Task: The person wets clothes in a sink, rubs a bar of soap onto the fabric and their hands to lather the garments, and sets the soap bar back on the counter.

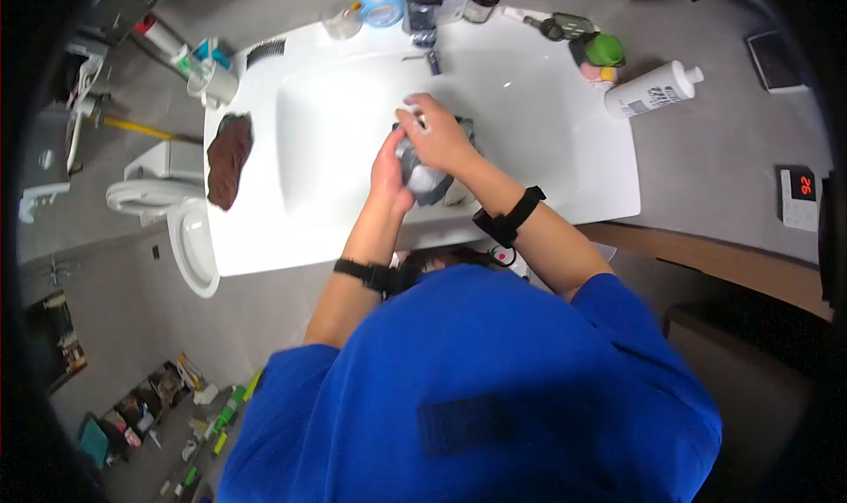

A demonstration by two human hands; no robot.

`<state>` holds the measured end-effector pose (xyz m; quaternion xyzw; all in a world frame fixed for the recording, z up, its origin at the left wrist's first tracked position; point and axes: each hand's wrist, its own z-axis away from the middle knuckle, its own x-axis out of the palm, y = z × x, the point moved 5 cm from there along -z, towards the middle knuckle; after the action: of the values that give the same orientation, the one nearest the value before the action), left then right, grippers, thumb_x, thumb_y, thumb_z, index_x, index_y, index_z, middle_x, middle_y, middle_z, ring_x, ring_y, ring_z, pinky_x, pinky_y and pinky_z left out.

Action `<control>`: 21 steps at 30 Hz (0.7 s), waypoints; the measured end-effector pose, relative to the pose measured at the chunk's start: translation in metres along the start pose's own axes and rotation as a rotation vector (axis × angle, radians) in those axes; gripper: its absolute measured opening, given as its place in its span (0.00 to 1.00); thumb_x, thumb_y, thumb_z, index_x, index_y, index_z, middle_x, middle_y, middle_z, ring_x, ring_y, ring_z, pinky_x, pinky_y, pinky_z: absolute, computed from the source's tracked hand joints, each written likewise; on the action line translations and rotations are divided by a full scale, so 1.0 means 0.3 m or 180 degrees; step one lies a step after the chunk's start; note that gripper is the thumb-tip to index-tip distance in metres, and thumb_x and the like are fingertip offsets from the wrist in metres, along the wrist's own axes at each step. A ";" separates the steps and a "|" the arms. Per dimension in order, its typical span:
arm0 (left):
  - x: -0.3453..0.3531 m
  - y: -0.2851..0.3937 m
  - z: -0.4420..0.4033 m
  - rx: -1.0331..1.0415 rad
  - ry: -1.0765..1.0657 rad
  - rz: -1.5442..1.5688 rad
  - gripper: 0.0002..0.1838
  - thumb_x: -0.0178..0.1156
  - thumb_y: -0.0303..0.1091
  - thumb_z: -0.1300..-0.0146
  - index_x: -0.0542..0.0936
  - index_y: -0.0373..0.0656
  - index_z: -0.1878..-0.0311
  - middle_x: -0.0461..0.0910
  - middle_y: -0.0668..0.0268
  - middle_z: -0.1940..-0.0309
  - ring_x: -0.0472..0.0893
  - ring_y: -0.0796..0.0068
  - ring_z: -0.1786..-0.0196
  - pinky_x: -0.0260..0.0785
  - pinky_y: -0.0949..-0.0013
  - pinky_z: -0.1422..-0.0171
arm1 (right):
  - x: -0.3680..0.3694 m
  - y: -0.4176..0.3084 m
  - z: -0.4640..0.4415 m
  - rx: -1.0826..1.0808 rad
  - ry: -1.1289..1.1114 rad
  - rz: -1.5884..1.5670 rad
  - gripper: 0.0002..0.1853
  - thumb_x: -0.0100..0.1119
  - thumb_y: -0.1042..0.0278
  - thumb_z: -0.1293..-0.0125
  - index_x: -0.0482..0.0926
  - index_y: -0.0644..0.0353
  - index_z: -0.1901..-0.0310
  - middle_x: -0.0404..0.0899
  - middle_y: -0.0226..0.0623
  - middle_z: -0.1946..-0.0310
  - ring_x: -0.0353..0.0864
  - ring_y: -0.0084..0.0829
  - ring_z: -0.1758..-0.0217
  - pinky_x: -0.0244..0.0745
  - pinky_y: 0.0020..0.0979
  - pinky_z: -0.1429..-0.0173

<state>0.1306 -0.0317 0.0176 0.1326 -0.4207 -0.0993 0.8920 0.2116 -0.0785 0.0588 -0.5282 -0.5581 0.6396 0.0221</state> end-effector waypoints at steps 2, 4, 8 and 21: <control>0.022 0.002 -0.003 -0.0040 -0.0333 0.0091 0.21 0.52 0.50 0.34 0.76 0.42 0.50 0.80 0.58 0.54 0.80 0.61 0.53 0.72 0.57 0.45 | -0.003 0.099 0.021 0.2712 -0.0361 -0.2484 0.19 0.55 0.53 0.33 0.76 0.63 0.54 0.75 0.43 0.51 0.78 0.40 0.53 0.75 0.42 0.54; 0.071 0.033 -0.003 0.0027 -0.0634 0.0337 0.21 0.50 0.49 0.34 0.78 0.41 0.52 0.81 0.57 0.56 0.81 0.59 0.54 0.73 0.56 0.45 | 0.090 0.204 0.077 0.2862 -0.0601 -0.4593 0.22 0.54 0.52 0.32 0.73 0.64 0.49 0.78 0.42 0.54 0.80 0.32 0.55 0.77 0.38 0.51; 0.095 0.124 -0.002 0.0356 -0.0560 0.0564 0.21 0.50 0.50 0.34 0.77 0.41 0.52 0.81 0.55 0.55 0.80 0.54 0.52 0.71 0.52 0.42 | 0.034 0.293 0.134 0.2835 -0.0383 -0.5563 0.16 0.53 0.61 0.31 0.73 0.66 0.50 0.79 0.45 0.53 0.81 0.41 0.52 0.79 0.43 0.47; -0.019 0.048 0.037 0.0394 0.0012 0.0453 0.19 0.54 0.49 0.35 0.78 0.43 0.53 0.81 0.59 0.55 0.80 0.59 0.53 0.71 0.56 0.44 | -0.664 0.622 -0.370 0.2159 0.1651 -0.4732 0.18 0.51 0.57 0.30 0.66 0.62 0.49 0.79 0.47 0.58 0.82 0.42 0.56 0.84 0.37 0.56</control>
<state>0.1194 -0.0181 0.0249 0.1574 -0.4327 -0.0093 0.8876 0.4819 -0.1951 0.0710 -0.1196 -0.5153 0.4502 0.7194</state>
